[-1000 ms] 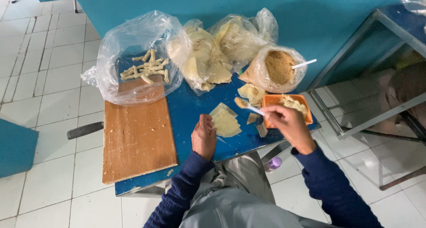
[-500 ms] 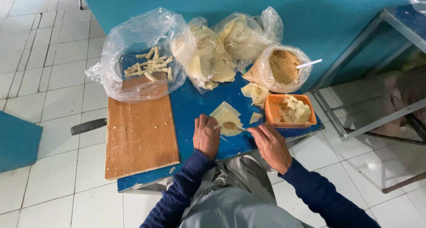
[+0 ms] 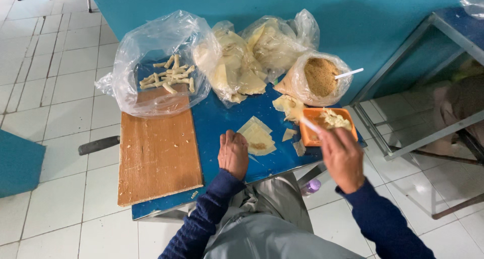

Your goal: The person sits at a table and assembles filled snack pieces. They take flat square wrappers, spoon brown paste from a bag onto a wrapper using a spoon, fold the wrapper over the filling, press the edges, and stack the folded pieces on the table, repeating the cycle.

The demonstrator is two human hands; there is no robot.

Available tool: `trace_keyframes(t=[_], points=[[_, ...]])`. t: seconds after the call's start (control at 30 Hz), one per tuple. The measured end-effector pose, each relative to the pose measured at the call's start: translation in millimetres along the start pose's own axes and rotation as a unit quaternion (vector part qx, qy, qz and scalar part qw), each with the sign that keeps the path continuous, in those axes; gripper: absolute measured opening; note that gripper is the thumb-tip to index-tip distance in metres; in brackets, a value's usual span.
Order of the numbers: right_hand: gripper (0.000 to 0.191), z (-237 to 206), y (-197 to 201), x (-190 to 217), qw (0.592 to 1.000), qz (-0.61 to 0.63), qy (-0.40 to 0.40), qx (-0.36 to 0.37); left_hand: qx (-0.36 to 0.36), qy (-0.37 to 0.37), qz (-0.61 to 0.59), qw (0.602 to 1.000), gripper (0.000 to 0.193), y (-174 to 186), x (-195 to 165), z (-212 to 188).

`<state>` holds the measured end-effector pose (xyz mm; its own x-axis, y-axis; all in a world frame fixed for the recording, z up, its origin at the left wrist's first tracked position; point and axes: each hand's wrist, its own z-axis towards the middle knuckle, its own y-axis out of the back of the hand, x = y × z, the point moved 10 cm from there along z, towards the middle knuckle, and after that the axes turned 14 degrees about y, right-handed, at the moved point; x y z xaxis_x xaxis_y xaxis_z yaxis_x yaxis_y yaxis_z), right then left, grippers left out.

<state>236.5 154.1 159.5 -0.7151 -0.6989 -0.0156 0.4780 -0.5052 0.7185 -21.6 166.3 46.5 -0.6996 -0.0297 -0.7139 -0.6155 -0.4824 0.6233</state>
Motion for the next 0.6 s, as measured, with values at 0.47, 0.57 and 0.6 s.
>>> trace_keyframes(t=[0.47,0.57,0.6], points=[[0.018,25,-68,39,0.993,0.118,0.006,0.031,0.001,-0.054,0.024,0.998,0.013,9,-25,-9],[0.019,4,-92,47,0.988,0.127,-0.033,0.084,0.019,-0.037,-0.042,0.998,0.016,13,-21,-9],[0.019,3,-94,47,0.988,0.128,-0.038,0.075,0.021,-0.030,-0.052,0.998,0.017,15,-20,-8]])
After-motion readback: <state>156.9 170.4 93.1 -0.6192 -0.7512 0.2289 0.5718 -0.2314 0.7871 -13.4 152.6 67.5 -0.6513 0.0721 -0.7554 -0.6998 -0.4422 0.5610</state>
